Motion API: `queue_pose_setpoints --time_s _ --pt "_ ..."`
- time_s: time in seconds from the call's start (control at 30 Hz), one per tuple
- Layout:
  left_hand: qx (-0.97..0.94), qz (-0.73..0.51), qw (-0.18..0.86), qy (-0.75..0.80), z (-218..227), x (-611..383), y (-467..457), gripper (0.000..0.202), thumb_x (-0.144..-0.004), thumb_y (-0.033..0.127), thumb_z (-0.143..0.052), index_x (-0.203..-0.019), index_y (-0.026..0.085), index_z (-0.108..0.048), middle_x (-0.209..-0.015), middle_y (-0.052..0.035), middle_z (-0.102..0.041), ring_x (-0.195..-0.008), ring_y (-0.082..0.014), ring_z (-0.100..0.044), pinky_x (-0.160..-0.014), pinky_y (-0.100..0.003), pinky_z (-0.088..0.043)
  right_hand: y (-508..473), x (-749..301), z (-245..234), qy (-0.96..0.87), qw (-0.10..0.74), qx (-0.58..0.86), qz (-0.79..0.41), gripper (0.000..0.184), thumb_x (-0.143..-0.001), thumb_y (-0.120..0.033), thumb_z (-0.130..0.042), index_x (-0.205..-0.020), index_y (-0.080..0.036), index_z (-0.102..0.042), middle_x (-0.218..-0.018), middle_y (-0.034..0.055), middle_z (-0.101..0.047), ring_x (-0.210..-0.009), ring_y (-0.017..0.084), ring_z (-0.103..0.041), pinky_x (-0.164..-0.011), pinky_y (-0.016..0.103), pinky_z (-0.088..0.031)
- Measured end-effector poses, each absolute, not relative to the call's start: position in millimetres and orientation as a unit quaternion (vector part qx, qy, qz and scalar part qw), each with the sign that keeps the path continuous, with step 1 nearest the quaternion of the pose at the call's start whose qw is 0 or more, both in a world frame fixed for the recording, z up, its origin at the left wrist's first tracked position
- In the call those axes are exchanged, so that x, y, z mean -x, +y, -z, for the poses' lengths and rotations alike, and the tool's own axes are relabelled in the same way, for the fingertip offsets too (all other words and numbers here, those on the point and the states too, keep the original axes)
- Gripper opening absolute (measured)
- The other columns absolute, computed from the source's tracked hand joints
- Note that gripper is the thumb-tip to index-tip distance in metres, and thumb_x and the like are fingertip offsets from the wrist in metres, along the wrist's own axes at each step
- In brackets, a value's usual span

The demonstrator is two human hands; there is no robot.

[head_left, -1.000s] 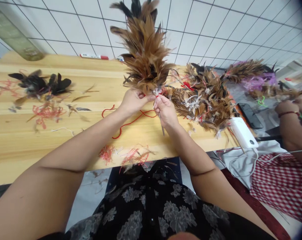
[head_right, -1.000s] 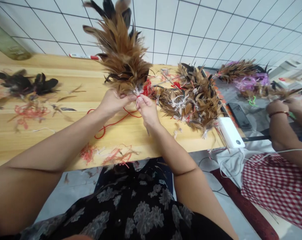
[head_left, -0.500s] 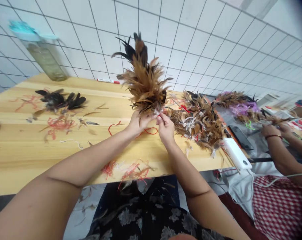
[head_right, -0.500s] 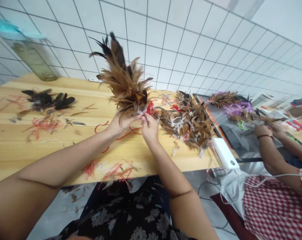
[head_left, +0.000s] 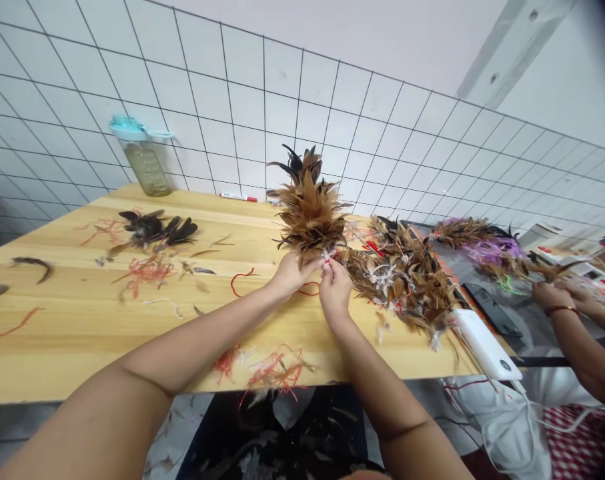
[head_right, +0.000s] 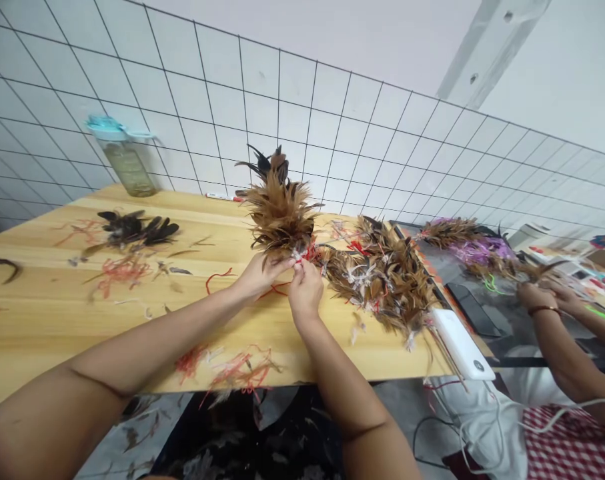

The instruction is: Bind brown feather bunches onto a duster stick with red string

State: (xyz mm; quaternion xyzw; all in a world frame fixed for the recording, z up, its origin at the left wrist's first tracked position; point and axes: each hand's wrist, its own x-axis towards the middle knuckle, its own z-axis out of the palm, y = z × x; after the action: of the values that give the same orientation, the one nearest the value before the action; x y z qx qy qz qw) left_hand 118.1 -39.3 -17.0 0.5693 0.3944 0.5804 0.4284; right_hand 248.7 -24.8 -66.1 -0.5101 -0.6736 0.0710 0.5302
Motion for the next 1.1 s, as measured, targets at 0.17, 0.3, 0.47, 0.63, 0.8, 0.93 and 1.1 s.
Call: queue_pose_setpoints --time_s 0.17,0.3,0.47,0.63,0.8,0.93,1.1 --pt "-0.55 -0.594 0.409 0.421 16 -126 -41 0.045 -0.073 0.057 -0.089 -0.091 0.017 -0.081 -0.104 -0.0141 -0.083 -0.112 -0.0354 -0.076 -0.107 -0.047 -0.058 -27 -240 72 -0.672 0.502 0.539 0.076 0.044 -0.107 -0.026 -0.033 -0.098 -0.014 -0.075 -0.087 0.0134 -0.075 -0.081 0.022 -0.068 -0.076 0.033 -0.05" --pt "-0.53 -0.626 0.397 0.412 15 -128 -42 0.04 -0.071 0.052 -0.089 -0.081 0.016 -0.076 -0.09 -0.0097 -0.081 -0.096 -0.0292 -0.076 -0.094 -0.039 -0.06 -34 -234 70 -0.681 0.494 0.53 0.105 0.044 -0.108 -0.026 -0.032 -0.098 -0.014 -0.073 -0.082 0.0126 -0.071 -0.079 0.024 -0.066 -0.075 0.033 -0.048" --pt "-0.48 -0.605 0.471 0.427 9 -116 -41 0.04 -0.063 0.047 -0.092 -0.071 0.016 -0.069 -0.069 -0.0025 -0.07 -0.063 -0.0143 -0.06 -0.06 -0.025 -0.048 -46 -229 62 -0.718 0.453 0.512 -0.127 0.027 -0.1 -0.029 -0.051 -0.11 -0.014 -0.071 -0.101 0.0157 -0.075 -0.094 0.025 -0.067 -0.089 0.037 -0.053" --pt "-0.447 -0.587 0.501 0.452 11 -102 -32 0.049 -0.048 0.043 -0.102 -0.068 0.016 -0.066 -0.063 0.0035 -0.061 -0.057 -0.0081 -0.051 -0.054 -0.021 -0.038 -50 -227 44 -0.634 0.443 0.378 -0.509 0.029 -0.092 -0.046 -0.069 -0.083 -0.019 -0.062 -0.081 0.0006 -0.066 -0.079 0.014 -0.059 -0.079 0.027 -0.051" --pt "-0.434 -0.583 0.542 0.421 26 -104 -25 0.05 -0.044 0.045 -0.108 -0.072 0.019 -0.076 -0.073 0.0014 -0.072 -0.068 -0.01 -0.056 -0.065 -0.024 -0.044 -47 -237 21 -0.443 0.484 0.352 -0.667 0.047 -0.079 -0.057 -0.087 -0.085 -0.02 -0.059 -0.067 -0.0084 -0.049 -0.058 0.006 -0.039 -0.052 0.018 -0.031" --pt "-0.442 -0.575 0.548 0.417 31 -110 -28 0.054 -0.042 0.054 -0.11 -0.072 0.022 -0.078 -0.069 0.0031 -0.07 -0.066 -0.0093 -0.054 -0.065 -0.026 -0.043 -46 -242 13 -0.388 0.462 0.379 -0.702 0.043 -0.084 -0.052 -0.086 -0.083 -0.018 -0.059 -0.065 -0.0083 -0.051 -0.053 0.004 -0.037 -0.047 0.018 -0.025" --pt "-0.447 -0.572 0.553 0.409 22 -113 -37 0.058 -0.039 0.059 -0.11 -0.07 0.024 -0.075 -0.06 0.0035 -0.063 -0.058 -0.011 -0.05 -0.061 -0.03 -0.043 -45 -245 14 -0.4 0.447 0.363 -0.713 0.044 -0.085 -0.056 -0.085 -0.087 -0.018 -0.063 -0.071 -0.0036 -0.064 -0.06 0.007 -0.054 -0.048 0.017 -0.031"
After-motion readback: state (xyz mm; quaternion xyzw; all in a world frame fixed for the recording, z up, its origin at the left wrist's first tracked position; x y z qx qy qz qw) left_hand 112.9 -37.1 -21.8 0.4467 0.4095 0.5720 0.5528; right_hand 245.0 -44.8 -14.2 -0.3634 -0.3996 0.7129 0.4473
